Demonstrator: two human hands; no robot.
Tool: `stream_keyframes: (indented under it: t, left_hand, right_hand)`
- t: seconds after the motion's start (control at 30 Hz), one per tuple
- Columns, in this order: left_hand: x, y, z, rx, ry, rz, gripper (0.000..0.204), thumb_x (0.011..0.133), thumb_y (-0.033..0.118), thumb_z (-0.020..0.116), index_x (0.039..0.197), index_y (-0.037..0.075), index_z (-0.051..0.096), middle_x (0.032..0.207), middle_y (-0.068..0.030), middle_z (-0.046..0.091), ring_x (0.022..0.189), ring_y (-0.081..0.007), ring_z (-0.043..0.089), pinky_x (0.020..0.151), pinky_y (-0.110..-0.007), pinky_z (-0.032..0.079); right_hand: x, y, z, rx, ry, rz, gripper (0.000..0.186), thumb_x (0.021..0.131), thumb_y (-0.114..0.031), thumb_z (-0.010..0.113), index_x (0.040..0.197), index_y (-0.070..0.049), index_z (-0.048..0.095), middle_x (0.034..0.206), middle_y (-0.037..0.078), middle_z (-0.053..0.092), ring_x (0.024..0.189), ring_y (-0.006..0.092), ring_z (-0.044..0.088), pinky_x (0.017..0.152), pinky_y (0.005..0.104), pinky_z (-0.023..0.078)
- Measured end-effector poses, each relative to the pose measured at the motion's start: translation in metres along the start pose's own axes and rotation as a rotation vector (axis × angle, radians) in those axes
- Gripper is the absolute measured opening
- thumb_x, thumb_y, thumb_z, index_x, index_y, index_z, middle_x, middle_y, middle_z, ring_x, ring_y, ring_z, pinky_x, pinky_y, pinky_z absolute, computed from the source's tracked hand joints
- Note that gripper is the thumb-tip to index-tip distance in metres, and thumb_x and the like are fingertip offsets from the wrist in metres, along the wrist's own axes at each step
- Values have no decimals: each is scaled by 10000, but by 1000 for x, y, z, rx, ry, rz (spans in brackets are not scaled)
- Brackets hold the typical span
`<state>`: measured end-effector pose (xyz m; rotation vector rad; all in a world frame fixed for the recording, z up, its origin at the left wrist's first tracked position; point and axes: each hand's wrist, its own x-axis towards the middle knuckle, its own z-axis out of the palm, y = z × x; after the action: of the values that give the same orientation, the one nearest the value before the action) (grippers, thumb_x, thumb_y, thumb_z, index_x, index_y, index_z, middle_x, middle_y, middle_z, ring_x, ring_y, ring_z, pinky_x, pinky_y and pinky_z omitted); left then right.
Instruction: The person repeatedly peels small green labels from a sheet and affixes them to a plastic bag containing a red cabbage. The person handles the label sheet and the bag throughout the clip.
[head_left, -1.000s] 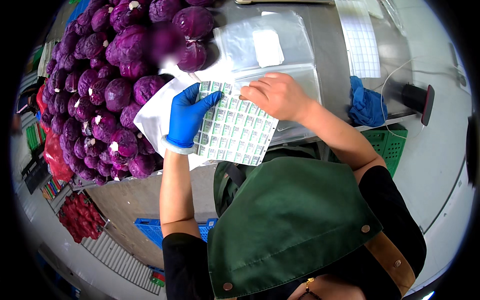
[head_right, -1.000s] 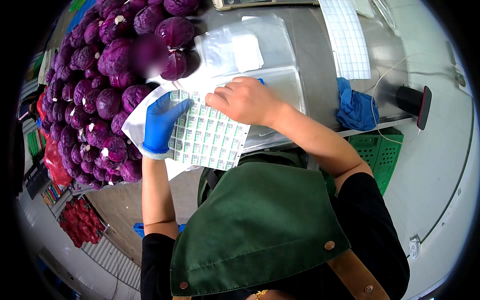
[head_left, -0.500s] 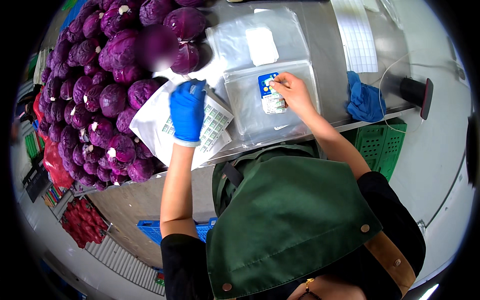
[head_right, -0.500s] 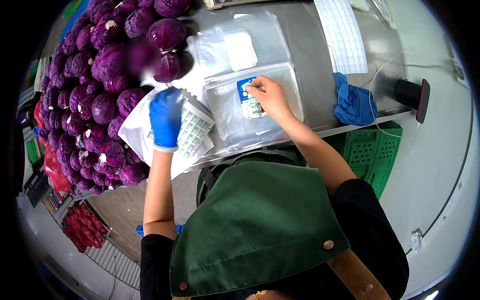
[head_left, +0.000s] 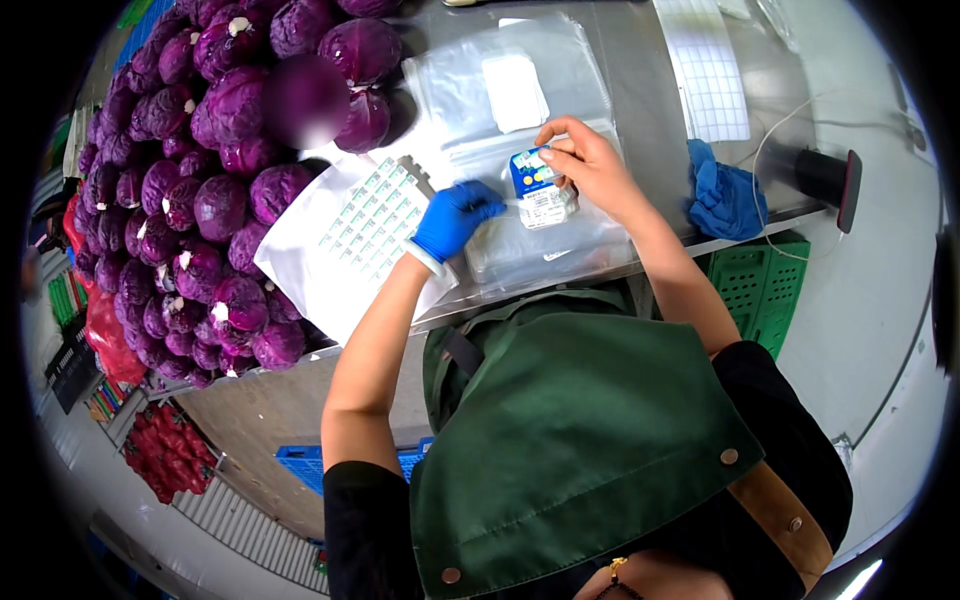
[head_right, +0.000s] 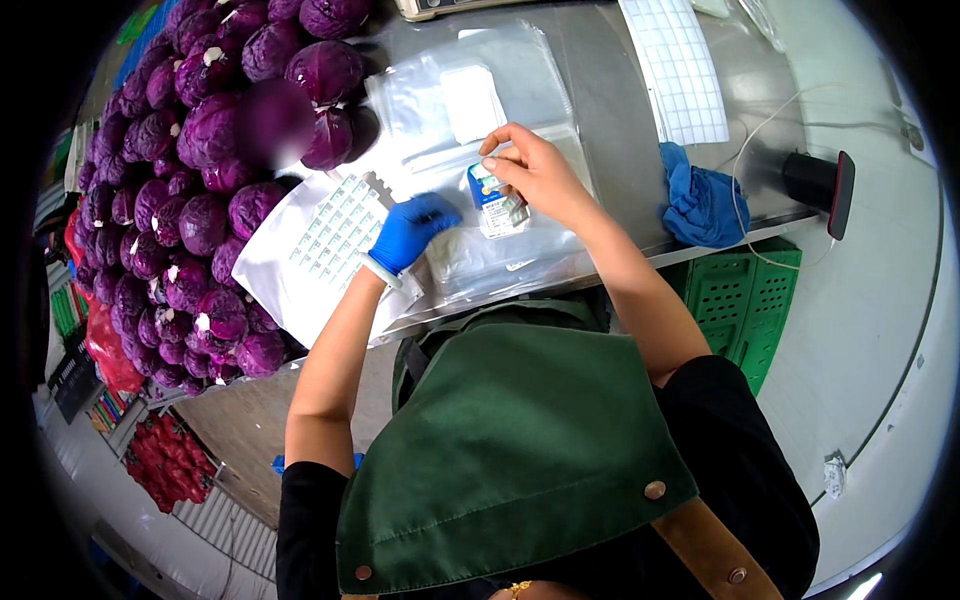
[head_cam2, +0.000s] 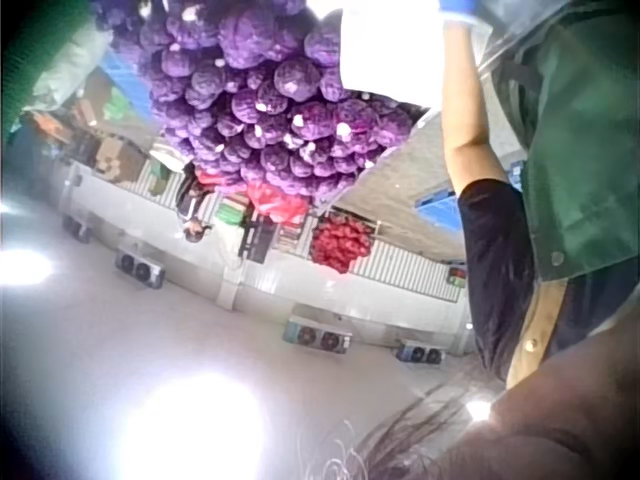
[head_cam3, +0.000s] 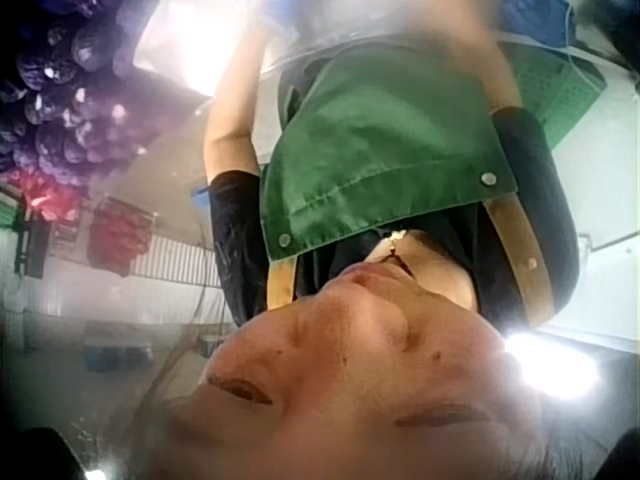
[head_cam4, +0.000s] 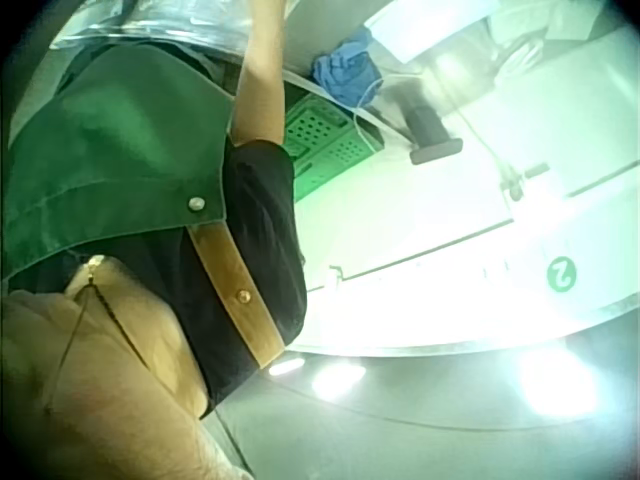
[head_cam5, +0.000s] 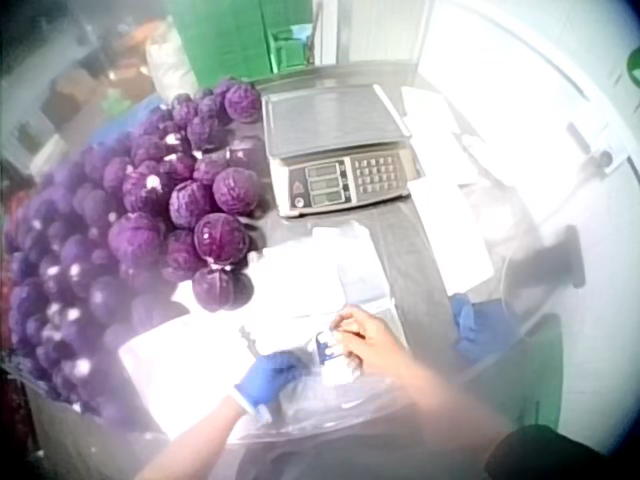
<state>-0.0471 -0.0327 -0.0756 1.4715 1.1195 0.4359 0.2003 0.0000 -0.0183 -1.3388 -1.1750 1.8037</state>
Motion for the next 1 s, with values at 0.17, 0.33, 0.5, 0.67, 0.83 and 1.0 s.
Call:
stream_keyframes:
  t: [0.17,0.33,0.5,0.67,0.83,1.0]
  left_hand:
    - [25,27,-45,-476,756,-80,148,933,140,615,942,14,692,849,-17,656,718,-79,540,671,-239,446]
    - [15,41,-39,-239,584,31,92,901,144,659,917,53,655,817,-20,601,725,-116,527,711,-262,466]
    - [-4,16,3,673,-170,366,363,721,229,796,1027,87,662,997,-92,613,888,-275,579,819,-366,468]
    - [4,-3,1,420,-85,346,178,770,147,740,931,76,713,931,-98,642,884,-290,605,801,-369,484]
    - [9,17,-13,-50,25,-52,176,890,183,666,950,24,710,873,-86,688,775,-187,635,744,-306,501]
    - [33,32,-59,-573,769,-52,171,937,164,610,962,12,684,842,-35,665,726,-106,558,698,-248,453]
  right_hand:
    - [-6,-10,1,109,-25,-35,167,940,-145,576,1067,-57,516,752,23,649,686,89,584,616,261,450]
    - [16,28,17,-347,105,40,188,905,-136,578,1019,-33,469,802,158,668,749,295,656,656,404,470]
    - [28,40,37,-851,154,77,184,910,-146,559,1017,-40,453,775,177,650,774,389,637,689,486,473]
    - [22,23,16,-955,180,88,217,910,-171,617,994,-44,462,731,135,641,714,291,656,610,394,475]
    - [-1,-18,-3,-26,33,-107,212,897,-121,669,965,-56,480,768,22,568,747,66,568,665,222,443]
    - [-1,-18,3,-224,-19,-134,197,908,-113,628,1008,-62,466,868,59,587,762,140,591,672,285,454]
